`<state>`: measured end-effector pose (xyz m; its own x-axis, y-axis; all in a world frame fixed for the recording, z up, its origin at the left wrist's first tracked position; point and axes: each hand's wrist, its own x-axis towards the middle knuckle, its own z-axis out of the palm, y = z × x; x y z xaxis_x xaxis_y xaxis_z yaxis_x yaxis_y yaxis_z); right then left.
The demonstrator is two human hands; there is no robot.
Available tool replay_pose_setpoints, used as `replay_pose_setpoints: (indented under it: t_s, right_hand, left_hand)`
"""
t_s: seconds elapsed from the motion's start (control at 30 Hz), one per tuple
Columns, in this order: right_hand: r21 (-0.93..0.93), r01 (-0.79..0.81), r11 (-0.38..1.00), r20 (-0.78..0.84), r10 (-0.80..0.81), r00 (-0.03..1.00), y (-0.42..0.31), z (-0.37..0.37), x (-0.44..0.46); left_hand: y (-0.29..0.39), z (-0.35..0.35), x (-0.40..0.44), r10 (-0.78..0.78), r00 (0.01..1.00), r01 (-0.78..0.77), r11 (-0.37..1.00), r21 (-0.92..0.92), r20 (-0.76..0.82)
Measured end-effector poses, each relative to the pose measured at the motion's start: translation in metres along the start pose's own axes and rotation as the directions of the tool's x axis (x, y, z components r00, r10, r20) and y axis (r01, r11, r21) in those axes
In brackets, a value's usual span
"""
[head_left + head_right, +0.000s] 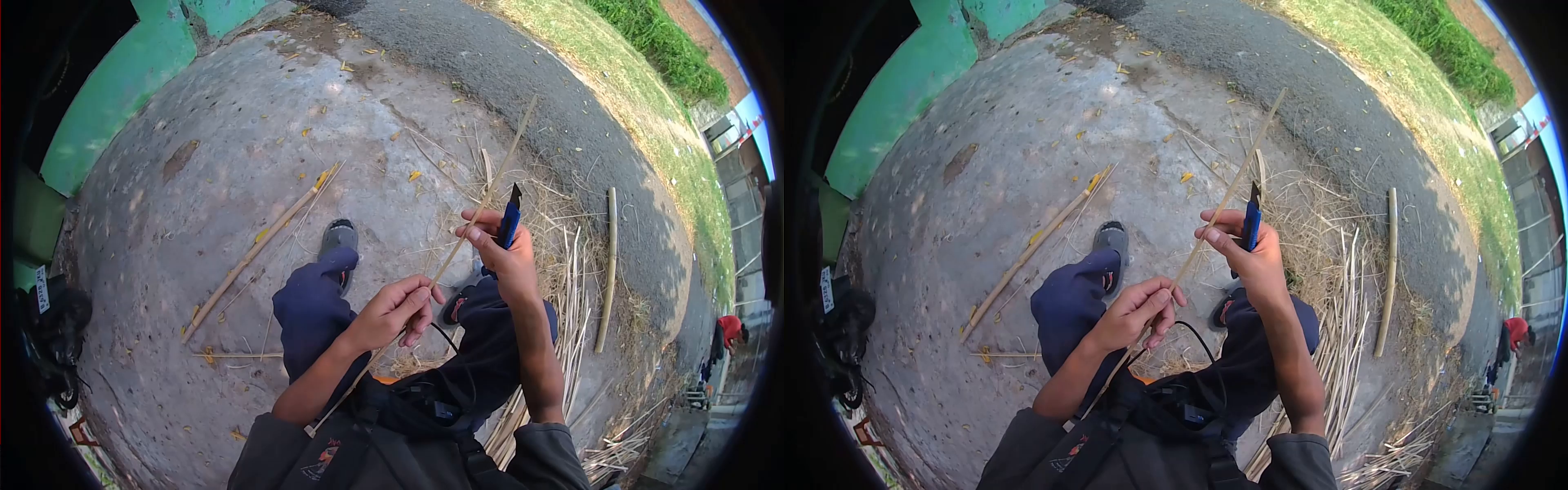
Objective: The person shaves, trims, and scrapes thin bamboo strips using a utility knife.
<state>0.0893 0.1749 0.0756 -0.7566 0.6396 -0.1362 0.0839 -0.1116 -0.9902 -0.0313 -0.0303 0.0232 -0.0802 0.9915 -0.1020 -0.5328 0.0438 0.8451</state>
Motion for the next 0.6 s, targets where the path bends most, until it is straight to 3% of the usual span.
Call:
replay_pose_setpoints:
  t_s: [0.17, 0.23, 0.27, 0.3, 0.4, 0.5, 0.6]
  right_hand:
    - [-0.022, 0.098, 0.995, 0.002, -0.098, 0.995, 0.007, 0.011, 0.002]
    - [-0.320, 0.333, 0.887, 0.069, -0.328, 0.942, 0.015, 0.012, 0.002]
    - [-0.357, 0.397, 0.846, 0.144, -0.370, 0.918, 0.015, 0.012, -0.001]
    - [-0.357, 0.397, 0.846, 0.148, -0.368, 0.918, 0.019, 0.011, -0.002]
    - [-0.632, 0.496, 0.595, 0.332, -0.371, 0.867, 0.019, 0.020, -0.014]
    - [-0.640, 0.534, 0.552, 0.409, -0.343, 0.845, 0.024, 0.020, -0.016]
    - [-0.666, 0.544, 0.510, 0.423, -0.343, 0.839, 0.027, 0.021, -0.017]
  left_hand:
    - [-0.003, -0.001, -0.003, 0.027, 0.999, -0.028, 0.999, -0.018, -0.041]
    - [-0.004, -0.002, -0.004, 0.042, 0.997, -0.044, 0.999, -0.032, -0.058]
    - [-0.004, -0.003, -0.005, 0.058, 0.995, -0.062, 0.997, -0.046, -0.075]
    - [-0.004, -0.004, -0.006, 0.074, 0.993, -0.080, 0.995, -0.060, -0.092]
    - [-0.002, -0.006, -0.009, 0.046, 0.996, -0.060, 0.980, -0.187, -0.076]
    - [0.001, -0.008, -0.013, 0.017, 0.999, -0.026, 0.944, -0.329, -0.030]
    - [0.000, -0.007, -0.013, 0.010, 0.998, -0.029, 0.940, -0.340, -0.056]
